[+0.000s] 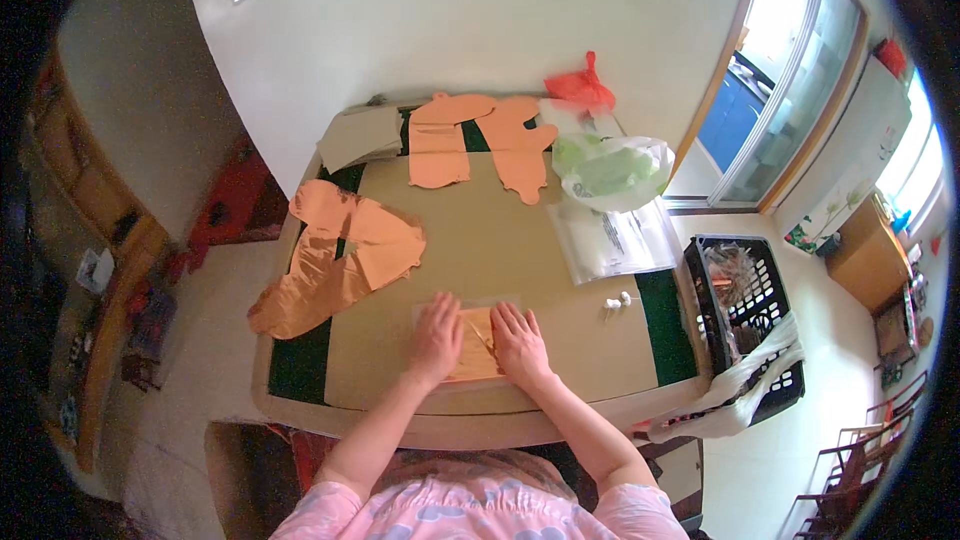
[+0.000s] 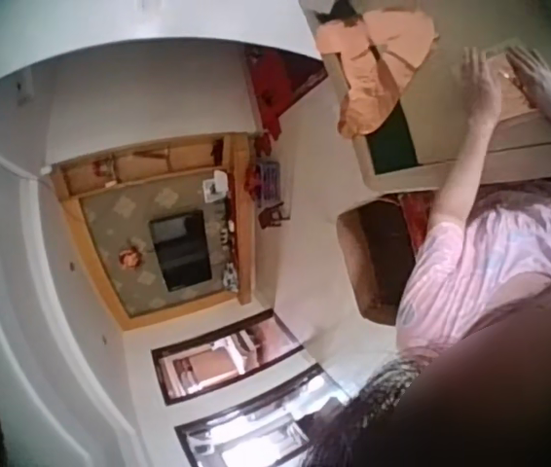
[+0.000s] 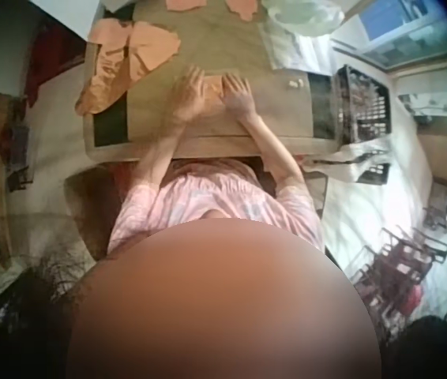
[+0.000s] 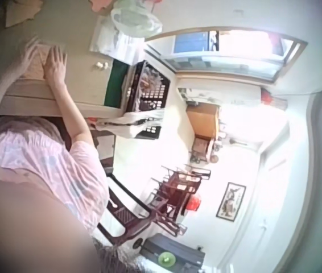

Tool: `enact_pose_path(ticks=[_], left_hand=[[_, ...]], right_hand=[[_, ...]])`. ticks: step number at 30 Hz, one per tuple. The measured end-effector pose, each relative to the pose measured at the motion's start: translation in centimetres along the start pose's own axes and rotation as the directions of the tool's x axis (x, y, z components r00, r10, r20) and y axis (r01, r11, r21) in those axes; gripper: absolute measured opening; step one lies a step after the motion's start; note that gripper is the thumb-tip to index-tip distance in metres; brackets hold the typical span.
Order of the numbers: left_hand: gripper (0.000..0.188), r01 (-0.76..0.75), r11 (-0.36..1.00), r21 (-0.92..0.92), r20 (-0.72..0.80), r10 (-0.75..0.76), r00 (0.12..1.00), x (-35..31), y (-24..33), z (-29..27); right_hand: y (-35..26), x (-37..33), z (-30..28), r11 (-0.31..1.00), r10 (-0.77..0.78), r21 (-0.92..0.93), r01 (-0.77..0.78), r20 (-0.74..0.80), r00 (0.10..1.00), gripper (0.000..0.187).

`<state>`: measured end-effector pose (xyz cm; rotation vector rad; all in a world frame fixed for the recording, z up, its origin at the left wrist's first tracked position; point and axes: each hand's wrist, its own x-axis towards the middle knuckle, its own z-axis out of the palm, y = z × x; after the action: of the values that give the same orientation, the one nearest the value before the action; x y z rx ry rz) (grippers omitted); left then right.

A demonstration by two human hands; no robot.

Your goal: Folding foil balloons and placing them into individual plastic packaging sleeves with cardboard backings.

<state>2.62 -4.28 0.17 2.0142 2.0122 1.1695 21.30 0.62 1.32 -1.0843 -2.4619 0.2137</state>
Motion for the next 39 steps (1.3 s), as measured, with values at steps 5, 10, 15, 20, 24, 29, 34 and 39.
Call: enact_pose_path(ticks=[5,10,15,20,24,29,34,39], left_hand=[[0.076,-0.02,0.978,0.207,0.301,-0.044,0.953,-1.3,1.4,0.7],[0.079,-0.025,0.962,0.271,0.305,-0.062,0.95,-1.4,1.9,0.3],[0.073,-0.057,0.94,0.335,0.349,-0.068,0.935,-1.8,1.0,0.3],[0.074,-0.063,0.943,0.327,0.344,-0.056,0.937,-1.8,1.8,-0.4],[0.074,-0.108,0.926,0.361,0.318,-0.013,0.948,-1.3,2.0,-0.2],[0.074,-0.099,0.931,0.352,0.341,-0.029,0.94,-1.5,1.9,-0.2],[0.073,-0.088,0.929,0.36,0.348,-0.046,0.936,-1.8,1.7,0.0],[0.072,-0.075,0.934,0.35,0.381,-0.069,0.922,-0.8,2.5,-0.4]], right_hand=[[0.3,-0.1,0.0,1.0,0.003,-0.03,-0.002,0.026,1.0,0.046],[-0.5,-0.2,-0.5,0.992,0.059,-0.113,-0.054,0.048,0.997,0.05],[1.8,0.7,-1.1,0.995,0.059,-0.086,-0.043,0.194,0.979,0.054],[14.2,6.1,-4.8,0.938,0.266,-0.143,-0.315,-0.283,0.922,0.035],[19.2,6.9,-4.5,0.868,0.422,-0.178,-0.463,-0.223,0.879,0.033],[19.1,7.6,-5.3,0.931,0.352,0.015,-0.365,-0.305,0.885,0.011],[11.5,8.9,-4.3,0.998,-0.05,-0.047,0.039,-0.253,0.966,0.007],[9.6,11.5,-2.0,0.988,-0.144,-0.084,0.131,-0.169,0.975,0.015]])
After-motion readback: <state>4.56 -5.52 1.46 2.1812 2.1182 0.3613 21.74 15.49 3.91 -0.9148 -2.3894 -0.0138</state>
